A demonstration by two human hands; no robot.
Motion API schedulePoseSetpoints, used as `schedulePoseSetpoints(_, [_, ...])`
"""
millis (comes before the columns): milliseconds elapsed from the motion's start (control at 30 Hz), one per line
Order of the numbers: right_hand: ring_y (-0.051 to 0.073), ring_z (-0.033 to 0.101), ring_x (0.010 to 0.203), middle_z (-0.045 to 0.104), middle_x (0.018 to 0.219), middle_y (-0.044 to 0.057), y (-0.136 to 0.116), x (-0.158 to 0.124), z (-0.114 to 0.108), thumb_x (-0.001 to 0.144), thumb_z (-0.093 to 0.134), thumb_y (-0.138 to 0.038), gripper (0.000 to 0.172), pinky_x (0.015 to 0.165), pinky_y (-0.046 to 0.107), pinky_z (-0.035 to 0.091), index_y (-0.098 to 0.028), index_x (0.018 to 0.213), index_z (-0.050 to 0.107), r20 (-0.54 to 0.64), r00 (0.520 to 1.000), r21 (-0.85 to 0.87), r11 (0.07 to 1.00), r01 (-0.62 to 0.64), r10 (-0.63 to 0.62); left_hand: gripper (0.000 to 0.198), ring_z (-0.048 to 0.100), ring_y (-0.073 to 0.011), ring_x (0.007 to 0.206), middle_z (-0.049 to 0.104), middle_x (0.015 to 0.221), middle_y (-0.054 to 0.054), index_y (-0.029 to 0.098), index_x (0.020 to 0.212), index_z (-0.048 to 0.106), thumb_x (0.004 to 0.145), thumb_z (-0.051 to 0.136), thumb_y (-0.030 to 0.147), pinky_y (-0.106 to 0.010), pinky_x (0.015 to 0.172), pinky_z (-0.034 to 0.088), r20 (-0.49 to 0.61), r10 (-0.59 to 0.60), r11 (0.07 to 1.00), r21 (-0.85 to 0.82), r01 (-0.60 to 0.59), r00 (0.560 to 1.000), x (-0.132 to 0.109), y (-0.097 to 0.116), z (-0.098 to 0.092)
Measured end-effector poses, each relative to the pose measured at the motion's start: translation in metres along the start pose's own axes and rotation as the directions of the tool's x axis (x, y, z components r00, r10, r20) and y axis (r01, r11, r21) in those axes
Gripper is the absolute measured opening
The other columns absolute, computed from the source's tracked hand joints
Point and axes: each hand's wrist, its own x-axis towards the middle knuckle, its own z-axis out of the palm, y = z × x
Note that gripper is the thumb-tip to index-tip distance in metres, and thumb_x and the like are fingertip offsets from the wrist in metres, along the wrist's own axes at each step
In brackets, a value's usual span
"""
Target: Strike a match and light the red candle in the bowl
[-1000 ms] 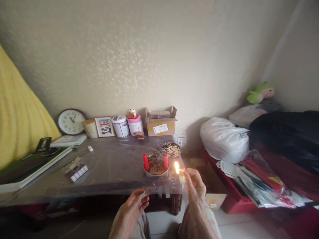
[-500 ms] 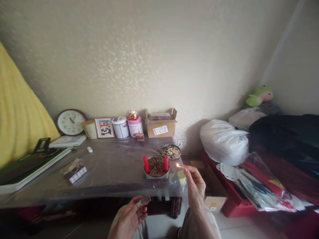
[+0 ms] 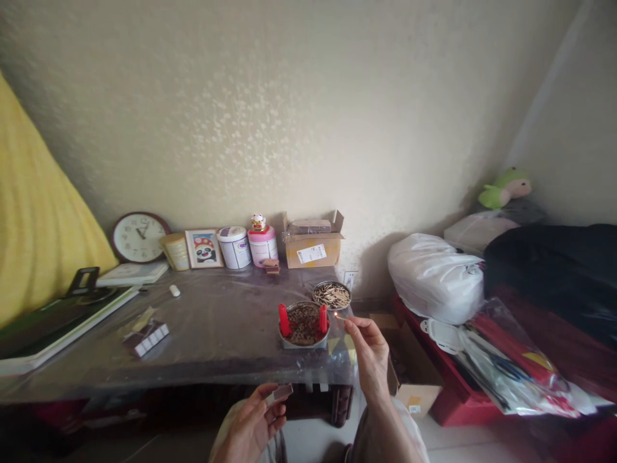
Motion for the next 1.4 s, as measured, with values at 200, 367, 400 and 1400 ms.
schedulePoseSetpoints(200, [0.016, 0.062, 0.067, 0.068, 0.073, 0.003, 0.002, 0.007, 0.004, 0.068, 0.078, -0.042, 0.027, 0.066, 0.028, 0.052, -0.017, 0.074, 0.067, 0.037, 0.999, -0.055, 0.998, 0.024, -0.022, 0.029, 0.066, -0.0184, 0.079, 0.077, 0.095, -0.012, 0.017, 0.093, 0.074, 0.068, 0.079, 0.031, -0.030, 0.074, 0.052, -0.002, 0.005, 1.000, 0.007, -0.005, 1.000, 0.000, 0.001, 0.003])
schedulePoseSetpoints(367, [0.016, 0.062, 0.066, 0.068, 0.071, 0.002, 0.004, 0.012, 0.009, 0.069, 0.077, -0.044, 0.029, 0.066, 0.028, 0.052, -0.018, 0.073, 0.067, 0.064, 0.998, -0.064, 0.997, 0.034, -0.030, 0.031, 0.067, -0.0187, 0.079, 0.077, 0.093, -0.011, 0.018, 0.092, 0.074, 0.065, 0.082, 0.032, -0.031, 0.074, 0.052, -0.010, -0.007, 1.000, 0.012, 0.007, 1.000, 0.000, 0.001, 0.002])
schedulePoseSetpoints(400, [0.016, 0.062, 0.067, 0.067, 0.071, 0.002, 0.005, 0.013, 0.010, 0.069, 0.077, -0.044, 0.028, 0.066, 0.028, 0.052, -0.018, 0.073, 0.066, 0.067, 0.997, -0.063, 0.997, 0.036, -0.032, 0.031, 0.067, -0.0188, 0.079, 0.077, 0.093, -0.011, 0.018, 0.092, 0.074, 0.065, 0.082, 0.032, -0.031, 0.074, 0.052, -0.009, -0.007, 1.000, 0.011, 0.007, 1.000, 0.000, 0.001, 0.002])
schedulePoseSetpoints(1400, [0.014, 0.057, 0.067, 0.065, 0.071, 0.000, 0.023, 0.024, 0.020, 0.070, 0.075, -0.042, 0.027, 0.065, 0.026, 0.047, -0.018, 0.073, 0.066, 0.094, 0.995, -0.077, 0.997, 0.032, -0.025, 0.032, 0.068, -0.0178, 0.075, 0.078, 0.095, -0.011, 0.019, 0.088, 0.075, 0.060, 0.085, 0.030, -0.030, 0.071, 0.053, 0.001, -0.033, 0.999, -0.024, 0.033, 0.999, 0.006, -0.001, -0.004])
